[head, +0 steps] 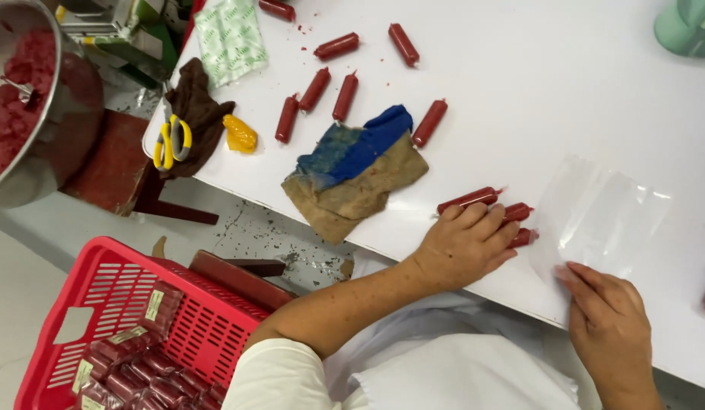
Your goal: The person places several small sausages into a clear plastic bag, folds the bag closed, and applies a label to the package. The person repeats this process multiple times, stacking the finished packages on the table.
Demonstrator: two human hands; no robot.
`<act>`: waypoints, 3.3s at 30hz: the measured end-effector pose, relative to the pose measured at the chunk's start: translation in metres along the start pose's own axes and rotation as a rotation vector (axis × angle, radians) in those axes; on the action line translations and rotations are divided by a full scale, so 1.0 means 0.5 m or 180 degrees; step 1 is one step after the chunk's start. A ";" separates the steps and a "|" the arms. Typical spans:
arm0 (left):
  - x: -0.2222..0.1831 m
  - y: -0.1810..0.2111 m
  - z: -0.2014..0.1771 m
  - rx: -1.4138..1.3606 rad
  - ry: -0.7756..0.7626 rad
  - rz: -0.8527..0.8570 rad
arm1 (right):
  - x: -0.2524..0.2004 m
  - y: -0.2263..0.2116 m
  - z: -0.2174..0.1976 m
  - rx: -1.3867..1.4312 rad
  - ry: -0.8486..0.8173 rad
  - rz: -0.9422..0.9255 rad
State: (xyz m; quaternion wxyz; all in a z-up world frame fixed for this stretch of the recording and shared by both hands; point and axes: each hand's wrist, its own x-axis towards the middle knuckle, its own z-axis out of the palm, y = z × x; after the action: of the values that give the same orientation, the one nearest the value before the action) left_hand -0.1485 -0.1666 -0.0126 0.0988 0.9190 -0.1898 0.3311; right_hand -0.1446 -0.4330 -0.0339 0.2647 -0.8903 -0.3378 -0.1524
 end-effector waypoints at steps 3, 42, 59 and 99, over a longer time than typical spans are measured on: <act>-0.006 -0.008 -0.016 0.0004 -0.0108 -0.0178 | -0.009 0.007 0.003 0.0008 -0.0073 0.0078; 0.095 -0.429 -0.158 -0.2720 0.0302 -0.3288 | 0.016 -0.007 0.001 -0.0124 0.0040 0.0139; -0.017 -0.007 0.007 -0.0406 0.0467 0.0274 | 0.011 0.007 -0.008 0.0620 0.0159 0.0308; 0.001 0.047 -0.129 -0.6487 -0.0716 -0.4168 | 0.117 -0.086 0.000 0.3321 -0.1063 0.2120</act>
State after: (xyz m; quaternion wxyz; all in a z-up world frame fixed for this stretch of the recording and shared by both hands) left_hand -0.1949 -0.1681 0.0382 0.9070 0.3658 0.1294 -0.1638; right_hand -0.1317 -0.3753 0.0084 0.6401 -0.7134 -0.1095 0.2631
